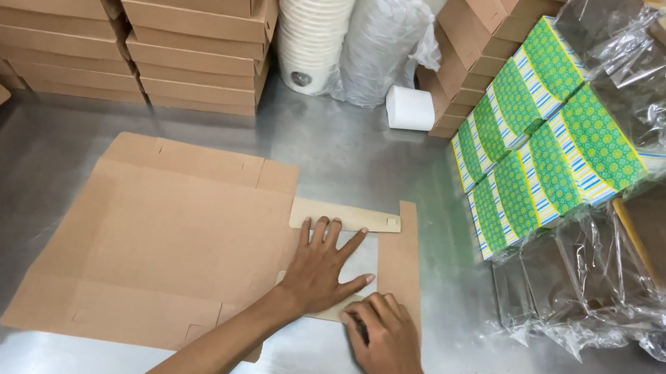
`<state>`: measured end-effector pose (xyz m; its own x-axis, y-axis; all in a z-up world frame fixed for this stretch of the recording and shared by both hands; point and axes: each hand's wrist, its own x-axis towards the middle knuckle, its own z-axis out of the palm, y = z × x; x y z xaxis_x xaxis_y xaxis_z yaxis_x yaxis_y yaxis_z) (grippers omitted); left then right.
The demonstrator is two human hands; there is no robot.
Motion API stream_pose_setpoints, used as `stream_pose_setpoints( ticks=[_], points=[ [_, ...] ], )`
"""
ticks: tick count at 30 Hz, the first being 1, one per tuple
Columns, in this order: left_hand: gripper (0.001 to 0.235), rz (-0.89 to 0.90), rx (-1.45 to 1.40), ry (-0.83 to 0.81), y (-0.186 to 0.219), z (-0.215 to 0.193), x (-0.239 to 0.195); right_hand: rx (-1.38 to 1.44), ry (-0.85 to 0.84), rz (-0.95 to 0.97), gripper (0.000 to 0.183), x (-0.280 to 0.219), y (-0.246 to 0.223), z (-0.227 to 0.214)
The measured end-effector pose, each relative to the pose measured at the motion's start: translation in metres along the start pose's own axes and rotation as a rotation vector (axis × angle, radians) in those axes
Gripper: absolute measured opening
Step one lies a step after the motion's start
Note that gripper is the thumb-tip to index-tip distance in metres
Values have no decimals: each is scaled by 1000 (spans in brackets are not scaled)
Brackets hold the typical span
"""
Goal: Assembling a cardboard box with a clear window by folding flaps and pressing adhesive sections.
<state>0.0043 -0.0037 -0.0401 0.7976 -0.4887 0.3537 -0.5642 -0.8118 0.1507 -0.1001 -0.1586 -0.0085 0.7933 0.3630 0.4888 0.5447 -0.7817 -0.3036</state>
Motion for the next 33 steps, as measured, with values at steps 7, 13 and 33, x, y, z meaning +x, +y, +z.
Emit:
stream_pose_setpoints(
  ticks=[7,13,33],
  points=[
    [67,21,-71,53,-4,4,-1,-51,-57,167,33,-4,5,10],
    [67,24,12,87,-4,6,-2,-72,-138,361,30,-27,28,-17],
    [62,-16,-111,-318,-35,-6,56,96,-313,201,39,15,8,-24]
  ],
)
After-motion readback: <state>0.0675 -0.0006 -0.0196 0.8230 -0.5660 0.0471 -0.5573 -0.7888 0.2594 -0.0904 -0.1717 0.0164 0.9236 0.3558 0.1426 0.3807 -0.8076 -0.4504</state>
